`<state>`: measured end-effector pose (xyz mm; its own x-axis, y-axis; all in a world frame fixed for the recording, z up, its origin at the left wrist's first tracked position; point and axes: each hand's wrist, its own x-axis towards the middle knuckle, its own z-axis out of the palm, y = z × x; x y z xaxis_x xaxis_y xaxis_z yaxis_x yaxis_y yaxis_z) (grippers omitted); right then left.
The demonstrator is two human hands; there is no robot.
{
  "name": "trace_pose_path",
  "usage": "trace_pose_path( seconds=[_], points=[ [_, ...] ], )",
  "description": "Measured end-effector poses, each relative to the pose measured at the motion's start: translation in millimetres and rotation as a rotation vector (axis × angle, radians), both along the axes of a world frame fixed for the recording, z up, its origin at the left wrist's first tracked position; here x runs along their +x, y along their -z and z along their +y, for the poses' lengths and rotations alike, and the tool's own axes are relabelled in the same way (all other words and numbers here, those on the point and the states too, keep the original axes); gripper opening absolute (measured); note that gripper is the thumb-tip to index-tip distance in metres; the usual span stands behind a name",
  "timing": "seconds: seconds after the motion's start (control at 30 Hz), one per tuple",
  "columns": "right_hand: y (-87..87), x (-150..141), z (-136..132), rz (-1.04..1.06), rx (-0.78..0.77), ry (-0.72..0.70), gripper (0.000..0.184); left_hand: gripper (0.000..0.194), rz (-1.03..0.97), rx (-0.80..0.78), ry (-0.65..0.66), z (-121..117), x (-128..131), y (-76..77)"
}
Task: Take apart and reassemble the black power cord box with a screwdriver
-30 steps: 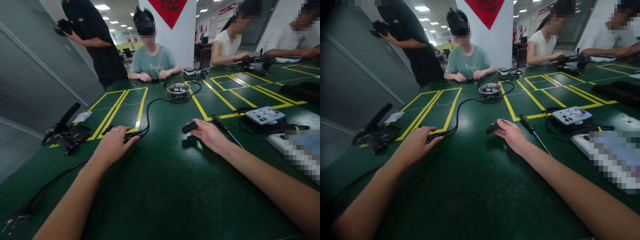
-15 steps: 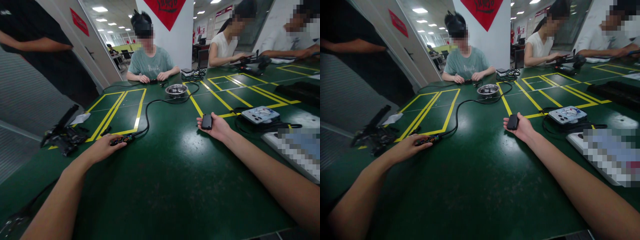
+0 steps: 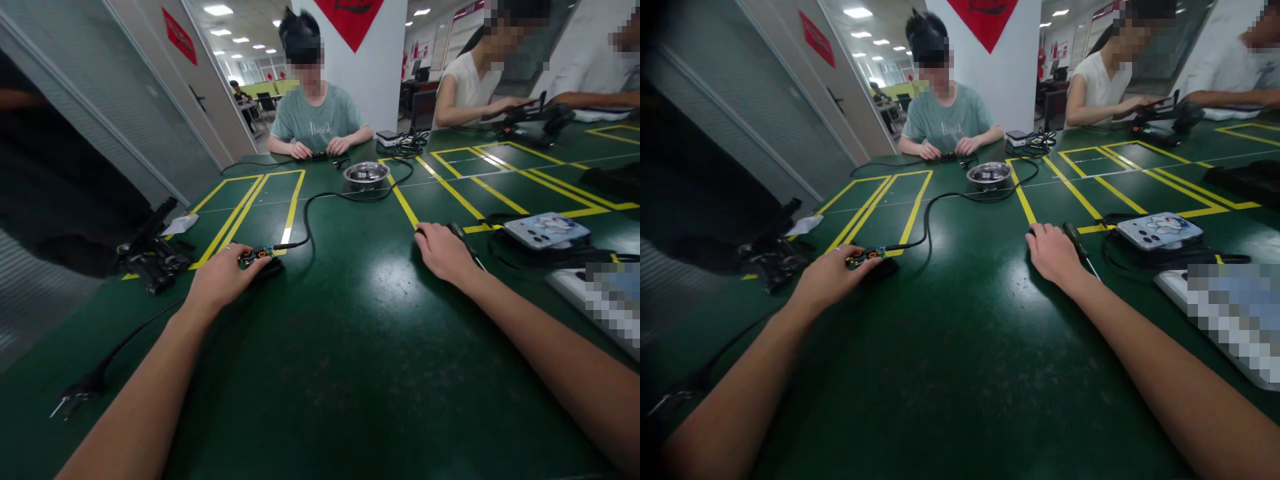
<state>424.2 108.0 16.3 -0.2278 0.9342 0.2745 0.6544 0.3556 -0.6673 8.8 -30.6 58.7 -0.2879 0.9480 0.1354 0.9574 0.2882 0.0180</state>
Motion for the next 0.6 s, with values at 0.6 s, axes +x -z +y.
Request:
trace_pose_path(
  seconds=[0.6],
  points=[
    [-12.4,-221.6,-84.4,-0.492,0.562,-0.693,0.053,0.072,0.082,0.100,-0.099,-2.9,6.0,-0.7]
  ],
)
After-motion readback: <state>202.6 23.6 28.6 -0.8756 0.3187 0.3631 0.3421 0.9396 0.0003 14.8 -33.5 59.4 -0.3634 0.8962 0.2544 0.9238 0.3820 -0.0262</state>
